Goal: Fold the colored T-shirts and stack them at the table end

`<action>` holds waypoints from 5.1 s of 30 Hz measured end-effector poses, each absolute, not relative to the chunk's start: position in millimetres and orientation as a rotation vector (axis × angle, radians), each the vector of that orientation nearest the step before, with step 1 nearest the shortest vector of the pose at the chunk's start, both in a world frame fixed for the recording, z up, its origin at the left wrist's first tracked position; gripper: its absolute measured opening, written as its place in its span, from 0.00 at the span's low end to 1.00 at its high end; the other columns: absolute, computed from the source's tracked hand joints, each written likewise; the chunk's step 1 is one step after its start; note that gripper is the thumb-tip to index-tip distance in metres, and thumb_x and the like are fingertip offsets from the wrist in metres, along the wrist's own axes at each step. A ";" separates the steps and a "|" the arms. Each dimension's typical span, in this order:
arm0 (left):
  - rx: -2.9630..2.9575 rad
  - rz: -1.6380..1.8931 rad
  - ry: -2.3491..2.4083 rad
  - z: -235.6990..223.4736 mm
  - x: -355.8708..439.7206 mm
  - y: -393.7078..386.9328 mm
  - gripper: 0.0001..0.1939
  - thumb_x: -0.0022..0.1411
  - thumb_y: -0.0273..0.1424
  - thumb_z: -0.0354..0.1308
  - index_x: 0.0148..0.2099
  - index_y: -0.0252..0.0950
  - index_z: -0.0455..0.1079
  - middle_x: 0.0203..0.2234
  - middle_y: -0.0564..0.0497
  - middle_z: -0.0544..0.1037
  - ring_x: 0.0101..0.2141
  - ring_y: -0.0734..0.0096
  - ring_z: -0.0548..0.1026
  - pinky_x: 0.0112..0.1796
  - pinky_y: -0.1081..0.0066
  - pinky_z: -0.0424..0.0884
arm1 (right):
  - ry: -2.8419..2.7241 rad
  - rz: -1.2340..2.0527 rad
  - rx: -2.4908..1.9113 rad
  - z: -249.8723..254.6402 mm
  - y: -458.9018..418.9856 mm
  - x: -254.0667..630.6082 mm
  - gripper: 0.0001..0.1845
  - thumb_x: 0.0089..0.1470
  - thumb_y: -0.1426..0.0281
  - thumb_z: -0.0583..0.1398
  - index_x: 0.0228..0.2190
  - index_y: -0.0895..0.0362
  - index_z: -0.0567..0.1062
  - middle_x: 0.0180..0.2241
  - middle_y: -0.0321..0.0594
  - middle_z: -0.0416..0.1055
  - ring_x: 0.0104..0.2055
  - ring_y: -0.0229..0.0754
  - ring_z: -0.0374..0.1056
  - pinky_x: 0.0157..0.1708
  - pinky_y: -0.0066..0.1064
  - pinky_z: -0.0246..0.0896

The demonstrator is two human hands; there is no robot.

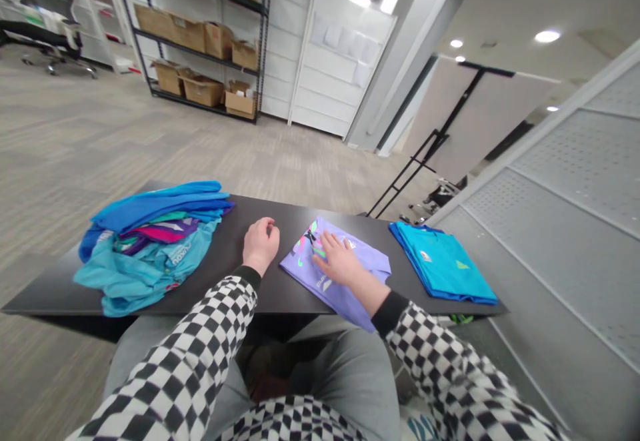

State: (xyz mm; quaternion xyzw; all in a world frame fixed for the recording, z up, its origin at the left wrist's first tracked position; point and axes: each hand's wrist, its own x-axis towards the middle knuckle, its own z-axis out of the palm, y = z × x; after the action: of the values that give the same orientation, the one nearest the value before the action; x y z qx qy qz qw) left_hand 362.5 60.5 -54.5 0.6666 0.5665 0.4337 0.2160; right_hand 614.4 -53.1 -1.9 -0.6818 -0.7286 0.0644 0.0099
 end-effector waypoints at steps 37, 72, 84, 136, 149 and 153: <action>1.992 0.839 1.648 -43.9 361.7 57.7 0.19 0.72 0.38 0.53 0.57 0.43 0.79 0.41 0.46 0.88 0.48 0.47 0.84 0.52 0.56 0.74 | -2.067 0.261 -2.446 -39.5 -139.4 801.9 0.46 0.75 0.46 0.50 0.81 0.58 0.52 0.83 0.48 0.40 0.85 0.57 0.33 0.81 0.55 0.30; 2.017 0.877 1.615 -42.9 362.8 57.1 0.17 0.68 0.37 0.56 0.51 0.44 0.83 0.38 0.46 0.88 0.47 0.47 0.83 0.54 0.55 0.75 | -1.974 0.032 -2.303 -43.2 -169.4 644.3 0.33 0.75 0.60 0.54 0.75 0.55 0.68 0.79 0.47 0.56 0.83 0.58 0.47 0.80 0.56 0.34; 1.849 1.111 1.424 -32.0 352.9 40.1 0.14 0.68 0.30 0.55 0.41 0.42 0.84 0.41 0.44 0.87 0.47 0.53 0.82 0.53 0.60 0.74 | -1.963 -0.107 -2.279 -57.3 -165.4 648.1 0.33 0.72 0.60 0.52 0.72 0.53 0.73 0.77 0.44 0.62 0.80 0.57 0.54 0.80 0.55 0.40; 2.814 0.673 0.774 -56.8 481.5 -173.0 0.35 0.71 0.30 0.63 0.77 0.41 0.66 0.73 0.39 0.71 0.72 0.44 0.67 0.70 0.46 0.63 | -2.044 0.048 -2.313 -44.9 -277.3 819.1 0.44 0.64 0.71 0.68 0.76 0.40 0.66 0.78 0.43 0.60 0.79 0.61 0.56 0.78 0.70 0.32; 2.917 0.624 0.486 -41.3 472.9 -138.1 0.13 0.78 0.24 0.54 0.50 0.41 0.81 0.42 0.46 0.84 0.45 0.56 0.80 0.50 0.57 0.71 | -1.948 -0.097 -2.146 -32.4 -315.1 842.5 0.19 0.69 0.72 0.64 0.57 0.45 0.86 0.62 0.45 0.82 0.70 0.59 0.69 0.65 0.56 0.60; 2.820 0.807 0.211 8.4 475.2 -143.0 0.12 0.81 0.29 0.52 0.49 0.39 0.78 0.41 0.46 0.85 0.42 0.60 0.83 0.48 0.61 0.76 | -1.960 -0.156 -2.012 20.9 -338.1 847.5 0.15 0.71 0.69 0.63 0.54 0.49 0.87 0.53 0.48 0.86 0.63 0.58 0.74 0.61 0.52 0.66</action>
State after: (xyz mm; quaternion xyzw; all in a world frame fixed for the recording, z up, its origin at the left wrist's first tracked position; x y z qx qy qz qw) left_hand 475.2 -143.0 8.4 0.9541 0.0713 0.2731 0.1001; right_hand 847.5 -338.1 20.9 -0.7056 -0.6873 -0.0549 0.1637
